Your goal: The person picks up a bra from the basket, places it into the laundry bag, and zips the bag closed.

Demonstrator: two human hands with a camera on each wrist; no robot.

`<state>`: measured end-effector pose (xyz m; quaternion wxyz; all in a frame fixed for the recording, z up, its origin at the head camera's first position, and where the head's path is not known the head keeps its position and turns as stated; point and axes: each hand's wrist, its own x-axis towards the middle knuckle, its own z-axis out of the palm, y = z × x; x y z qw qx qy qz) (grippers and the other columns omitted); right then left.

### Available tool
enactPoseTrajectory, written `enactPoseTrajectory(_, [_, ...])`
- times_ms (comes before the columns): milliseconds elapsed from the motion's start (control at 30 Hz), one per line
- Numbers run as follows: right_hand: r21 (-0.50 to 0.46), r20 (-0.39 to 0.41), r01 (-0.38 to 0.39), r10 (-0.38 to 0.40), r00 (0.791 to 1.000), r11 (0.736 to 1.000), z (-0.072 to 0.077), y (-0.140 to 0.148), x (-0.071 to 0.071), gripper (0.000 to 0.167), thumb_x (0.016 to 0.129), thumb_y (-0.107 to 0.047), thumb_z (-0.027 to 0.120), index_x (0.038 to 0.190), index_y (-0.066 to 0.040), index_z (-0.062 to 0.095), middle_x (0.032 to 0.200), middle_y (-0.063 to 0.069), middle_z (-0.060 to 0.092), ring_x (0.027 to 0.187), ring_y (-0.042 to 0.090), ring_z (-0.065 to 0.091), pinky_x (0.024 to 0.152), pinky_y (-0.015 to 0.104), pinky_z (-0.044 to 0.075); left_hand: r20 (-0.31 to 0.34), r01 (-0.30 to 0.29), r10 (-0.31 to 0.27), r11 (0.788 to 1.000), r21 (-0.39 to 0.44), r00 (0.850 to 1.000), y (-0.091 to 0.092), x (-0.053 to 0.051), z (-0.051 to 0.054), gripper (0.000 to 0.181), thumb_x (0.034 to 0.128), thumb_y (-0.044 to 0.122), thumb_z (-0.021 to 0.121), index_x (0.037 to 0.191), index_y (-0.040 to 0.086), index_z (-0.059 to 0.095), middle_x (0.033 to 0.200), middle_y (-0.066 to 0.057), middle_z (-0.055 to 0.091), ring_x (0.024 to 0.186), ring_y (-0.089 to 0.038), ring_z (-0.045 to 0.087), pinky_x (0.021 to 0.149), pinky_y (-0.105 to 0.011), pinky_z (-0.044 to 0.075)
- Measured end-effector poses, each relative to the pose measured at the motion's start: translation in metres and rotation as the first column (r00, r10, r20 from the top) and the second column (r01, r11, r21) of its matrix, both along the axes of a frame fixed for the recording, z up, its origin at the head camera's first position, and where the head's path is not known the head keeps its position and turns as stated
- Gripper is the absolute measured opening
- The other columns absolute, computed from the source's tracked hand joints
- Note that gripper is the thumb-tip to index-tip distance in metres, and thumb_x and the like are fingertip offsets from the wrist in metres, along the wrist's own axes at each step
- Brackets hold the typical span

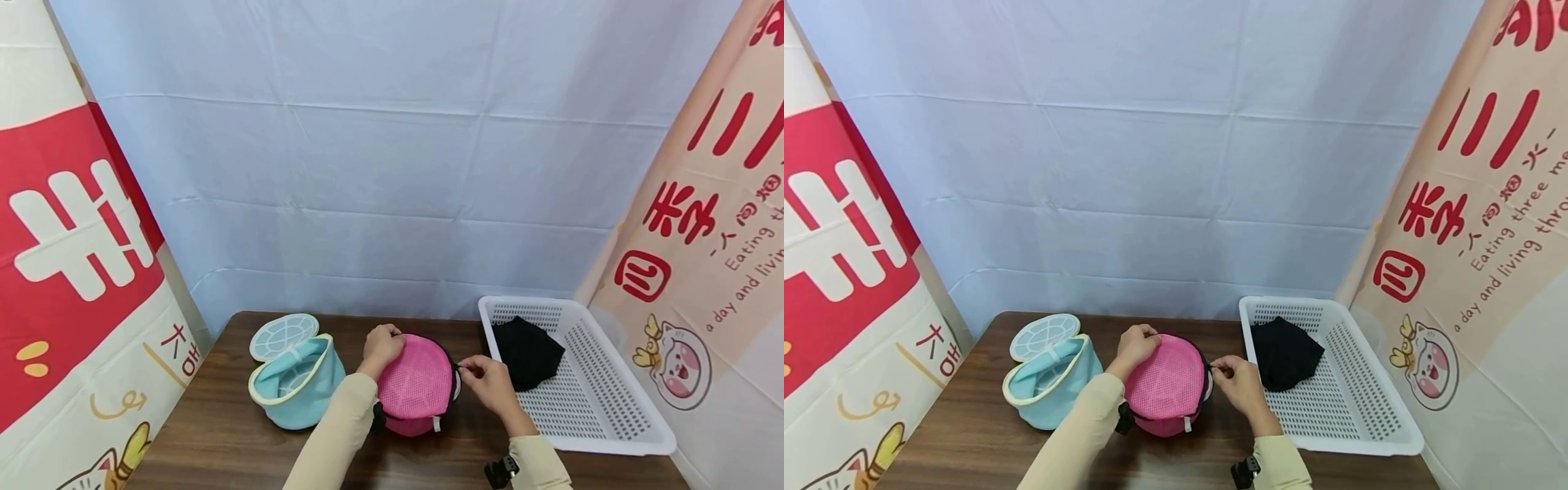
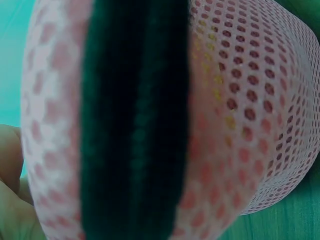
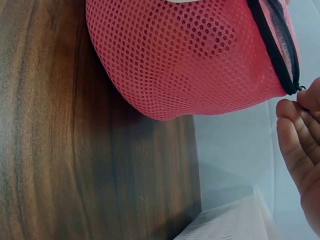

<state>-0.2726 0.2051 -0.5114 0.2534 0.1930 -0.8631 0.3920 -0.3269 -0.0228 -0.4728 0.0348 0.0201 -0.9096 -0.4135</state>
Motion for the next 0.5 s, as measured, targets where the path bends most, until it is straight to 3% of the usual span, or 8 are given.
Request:
enactPoseTrajectory(267, [0.01, -0.063, -0.01, 0.011, 0.998, 1.0, 0.0065, 0.0016, 0.0057, 0.019, 0.069, 0.008, 0.073, 0.076, -0.01, 0.069, 0.071, -0.002, 0.065, 0.059, 0.004, 0.054, 0.052, 0.025, 0.046, -0.003, -0.003, 0.004, 0.981, 0.194, 1.0, -0.0046, 0.0048, -0.0017, 0.014, 0.0858, 0.013, 0.057, 0.072, 0.01, 0.058, 0.069, -0.001, 0.052, 0.064, -0.017, 0.045, 0.056, -0.031, 0.036])
enactPoseTrajectory(500, [0.03, -0.057, 0.001, 0.001, 0.998, 1.0, 0.006, 0.0019, 0.0036, 0.019, 0.07, 0.008, 0.073, 0.077, -0.009, 0.069, 0.072, -0.002, 0.065, 0.061, 0.004, 0.054, 0.053, 0.024, 0.046, 0.04, -0.017, 0.006, 0.966, 0.257, 0.999, -0.0052, 0.0046, -0.0076, 0.011, 0.0878, 0.014, 0.058, 0.078, 0.009, 0.06, 0.076, -0.003, 0.054, 0.07, -0.019, 0.048, 0.059, -0.031, 0.039])
